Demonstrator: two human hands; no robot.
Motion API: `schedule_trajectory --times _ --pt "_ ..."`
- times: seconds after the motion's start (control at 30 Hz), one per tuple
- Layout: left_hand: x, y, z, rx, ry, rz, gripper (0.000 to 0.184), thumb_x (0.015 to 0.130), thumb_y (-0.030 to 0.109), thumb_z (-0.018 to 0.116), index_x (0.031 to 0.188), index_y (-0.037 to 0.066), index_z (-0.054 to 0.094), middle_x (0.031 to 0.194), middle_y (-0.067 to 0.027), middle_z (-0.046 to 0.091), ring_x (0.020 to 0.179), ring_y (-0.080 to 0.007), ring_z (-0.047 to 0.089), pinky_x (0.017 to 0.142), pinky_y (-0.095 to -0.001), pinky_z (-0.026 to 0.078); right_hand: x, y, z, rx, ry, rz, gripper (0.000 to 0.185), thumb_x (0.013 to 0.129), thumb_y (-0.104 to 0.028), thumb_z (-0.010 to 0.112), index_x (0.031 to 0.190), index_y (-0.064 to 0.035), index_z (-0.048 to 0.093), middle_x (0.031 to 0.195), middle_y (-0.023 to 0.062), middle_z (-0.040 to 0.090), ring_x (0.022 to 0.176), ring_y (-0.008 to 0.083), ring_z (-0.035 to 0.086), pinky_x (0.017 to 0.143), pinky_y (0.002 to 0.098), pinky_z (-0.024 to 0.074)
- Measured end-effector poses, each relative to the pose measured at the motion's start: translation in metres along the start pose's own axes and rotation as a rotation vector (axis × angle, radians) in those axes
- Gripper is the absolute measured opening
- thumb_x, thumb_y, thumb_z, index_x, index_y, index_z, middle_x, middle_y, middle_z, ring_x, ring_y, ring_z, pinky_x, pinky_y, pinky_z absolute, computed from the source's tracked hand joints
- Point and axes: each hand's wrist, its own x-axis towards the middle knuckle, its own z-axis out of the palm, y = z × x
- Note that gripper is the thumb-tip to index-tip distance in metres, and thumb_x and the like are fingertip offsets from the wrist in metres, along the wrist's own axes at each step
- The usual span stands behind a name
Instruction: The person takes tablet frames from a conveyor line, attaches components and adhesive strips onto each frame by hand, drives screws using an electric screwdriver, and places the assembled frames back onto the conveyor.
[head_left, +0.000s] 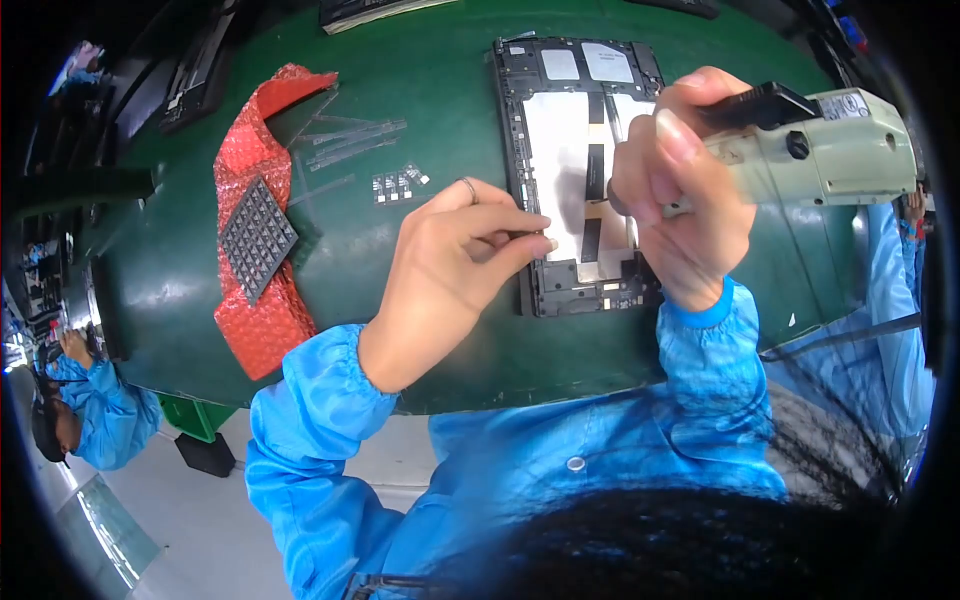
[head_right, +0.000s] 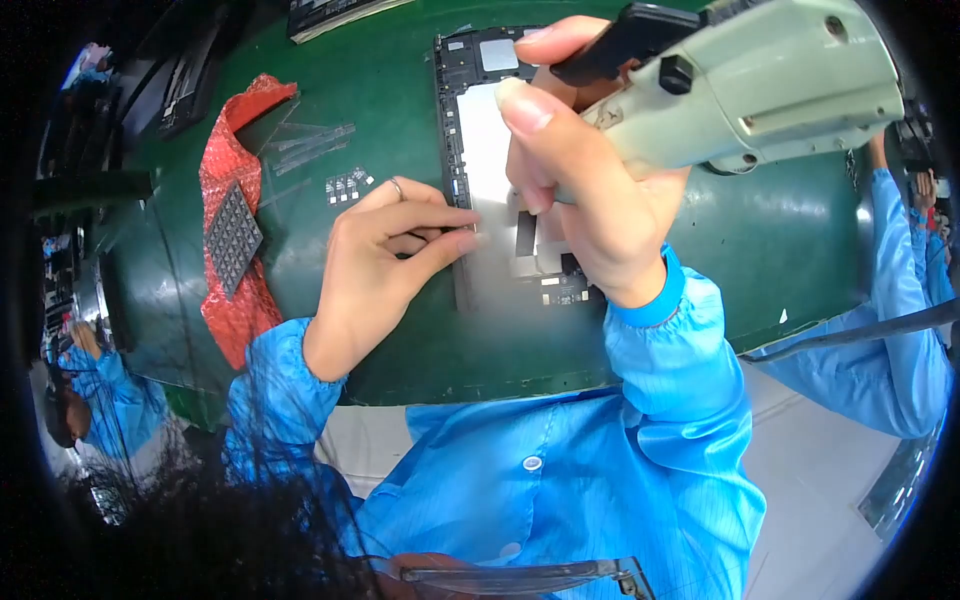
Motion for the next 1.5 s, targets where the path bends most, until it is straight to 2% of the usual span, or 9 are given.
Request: schedule_trajectory --times 0.1,0.3,0.43,0.6,0.7,0.93,1.1,1.2,1.5 --pt "0.004 0.002 0.0 -0.194 0.012 -0.202 0.03 0.079 0.0 0.077 0.104 -0.002 0.061 0.096 -0.0058 0.055 0.08 -0.012 0.062 0.067 -0.0256 0.055 -0.001 0.008 0.009 0.181 0.045 -0.019 0.027 0.086 -0.003 0.064 0.111 0.0026 0.055 0.062 0.005 0.053 0.041 0.0096 0.043 0.041 0.0261 0.0357" --pt "0.006 -0.01 -0.008 -0.284 -0.103 -0.231 0.035 0.077 0.002 0.079 0.101 -0.001 0.053 0.095 -0.0055 0.055 0.08 -0.0121 0.06 0.068 -0.027 0.055 -0.012 0.02 0.02 0.028 0.006 0.025 0.029 0.083 0.004 0.065 0.11 0.0006 0.055 0.079 0.0065 0.059 0.061 0.0105 0.055 0.052 0.0259 0.045" --pt "0.004 -0.014 -0.004 -0.277 -0.035 -0.168 0.038 0.075 0.007 0.081 0.101 0.0 0.055 0.093 -0.0064 0.058 0.08 -0.014 0.06 0.069 -0.0281 0.052 -0.015 0.027 0.028 0.106 -0.019 0.05 0.028 0.084 0.003 0.064 0.11 0.0006 0.054 0.081 0.008 0.061 0.063 0.0126 0.058 0.055 0.0282 0.049" --pt "0.003 -0.017 -0.001 -0.286 0.017 -0.173 0.039 0.072 0.01 0.082 0.101 -0.002 0.057 0.088 -0.0109 0.062 0.076 -0.019 0.063 0.068 -0.0316 0.052 -0.013 0.032 0.033 -0.048 -0.086 0.038 0.03 0.09 -0.002 0.059 0.118 -0.0089 0.048 0.062 0.0028 0.04 0.038 0.0118 0.035 0.037 0.0277 0.0303" --pt "0.003 -0.016 -0.004 -0.267 -0.044 -0.184 0.039 0.074 0.008 0.08 0.103 0.001 0.055 0.096 -0.0033 0.058 0.08 -0.0113 0.059 0.069 -0.0254 0.05 -0.014 0.033 0.033 -0.088 -0.054 0.054 0.031 0.089 -0.001 0.059 0.118 -0.0098 0.049 0.062 0.0028 0.041 0.039 0.0118 0.035 0.037 0.0278 0.0303" --pt "0.003 -0.017 -0.001 -0.298 0.019 -0.146 0.039 0.072 0.009 0.082 0.1 -0.003 0.058 0.089 -0.0125 0.066 0.073 -0.0203 0.064 0.066 -0.0327 0.053 -0.013 0.036 0.028 -0.117 -0.091 0.06 0.031 0.089 -0.001 0.06 0.117 -0.0105 0.05 0.062 0.0015 0.04 0.041 0.0112 0.036 0.037 0.0273 0.0296" --pt "0.002 -0.017 -0.001 -0.276 0.015 -0.147 0.039 0.072 0.01 0.082 0.1 -0.003 0.058 0.088 -0.0126 0.066 0.072 -0.0208 0.064 0.065 -0.0328 0.053 -0.014 0.035 0.029 -0.018 -0.023 0.121 0.027 0.085 -0.001 0.068 0.109 -0.0005 0.056 0.079 0.0066 0.06 0.062 0.0105 0.057 0.055 0.0256 0.0467" --pt "0.003 -0.014 -0.005 -0.224 -0.048 -0.157 0.035 0.076 0.011 0.079 0.099 0.0 0.055 0.093 -0.0034 0.058 0.077 -0.0111 0.06 0.067 -0.0254 0.049 -0.014 0.033 0.033 0.017 -0.027 0.123 0.026 0.085 0.0 0.068 0.108 -0.0001 0.056 0.079 0.0076 0.06 0.061 0.0125 0.058 0.054 0.0268 0.048" --pt "0.002 -0.017 -0.002 -0.254 0.022 -0.122 0.037 0.073 0.011 0.081 0.1 -0.002 0.059 0.088 -0.0121 0.066 0.074 -0.021 0.064 0.067 -0.0333 0.053 -0.017 0.033 0.036 -0.025 0.04 0.123 0.025 0.084 0.0 0.069 0.106 -0.0002 0.056 0.078 0.0076 0.06 0.06 0.0131 0.059 0.051 0.027 0.0478"
